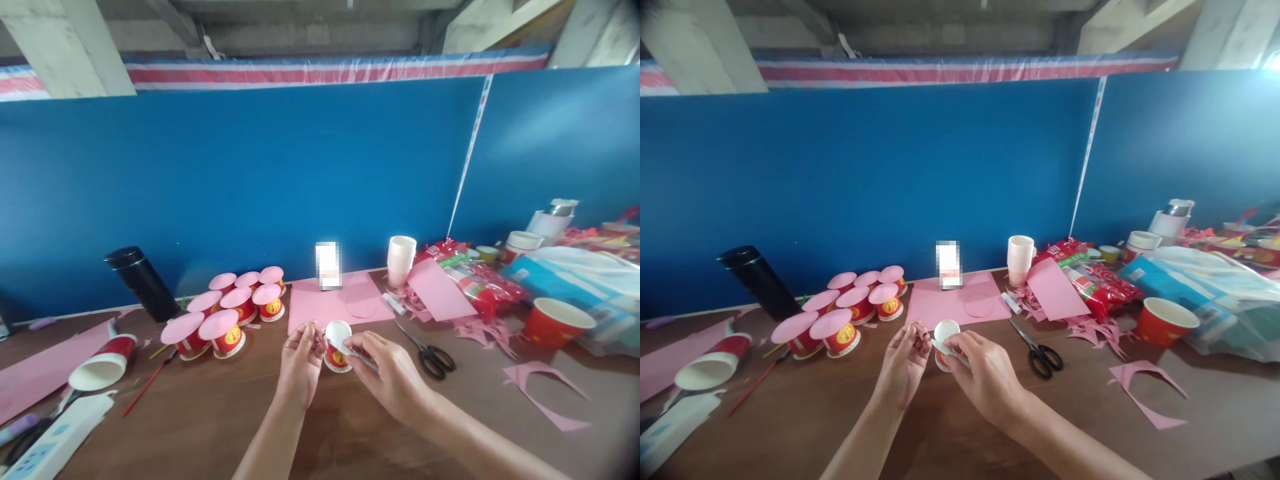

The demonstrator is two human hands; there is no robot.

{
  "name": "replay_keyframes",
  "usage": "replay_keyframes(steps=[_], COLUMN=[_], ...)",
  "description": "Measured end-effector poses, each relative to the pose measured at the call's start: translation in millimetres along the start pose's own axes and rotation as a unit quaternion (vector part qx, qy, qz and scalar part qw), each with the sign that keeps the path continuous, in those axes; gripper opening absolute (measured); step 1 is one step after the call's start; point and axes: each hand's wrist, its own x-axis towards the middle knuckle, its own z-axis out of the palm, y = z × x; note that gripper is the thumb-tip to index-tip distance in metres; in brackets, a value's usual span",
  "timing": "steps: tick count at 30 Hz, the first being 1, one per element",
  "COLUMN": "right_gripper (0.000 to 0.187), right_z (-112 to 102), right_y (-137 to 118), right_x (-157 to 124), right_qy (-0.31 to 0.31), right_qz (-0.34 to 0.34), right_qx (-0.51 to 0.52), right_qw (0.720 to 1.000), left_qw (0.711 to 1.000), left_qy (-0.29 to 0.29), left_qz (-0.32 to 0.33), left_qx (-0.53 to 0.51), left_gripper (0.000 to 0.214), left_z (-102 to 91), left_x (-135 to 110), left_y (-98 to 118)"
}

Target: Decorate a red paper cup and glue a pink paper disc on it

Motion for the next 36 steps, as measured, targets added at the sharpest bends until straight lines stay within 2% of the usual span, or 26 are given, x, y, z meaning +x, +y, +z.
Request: replay_keyframes(steps=[11,17,26,36], right_gripper=[0.013,0.011,0.009,0.004], right_z=[3.6,2.4,2.3,2.6], right_y=[-1.5,0.8,1.4,-5.7], right_x=[-0.1,-0.9,-1.8,-3.9], right_qy=[0.01,-0.001,-0.006,0.023], right_qz=[0.007,0.027,0.061,0.078], right_qx=[0.003,0.042,0.074,0.148], right_qw=[1.0,0.999,0.995,0.986], left_qw=[0.998,0.994,0.99,0.989], left_qy=[-0.014,-0.035,-0.044,-0.073], left_qz=[0.005,0.015,-0.003,-0.023], left_qx=[0.063,0.104,0.133,0.126], left_gripper=[0.015,0.016,0.018,0.02], left_z=[1.7,0.6,3.3,5.9], left_x=[-1.7,-3.4,-5.6,-10.4], left_y=[-2.9,-2.9,-4.4,-4.2])
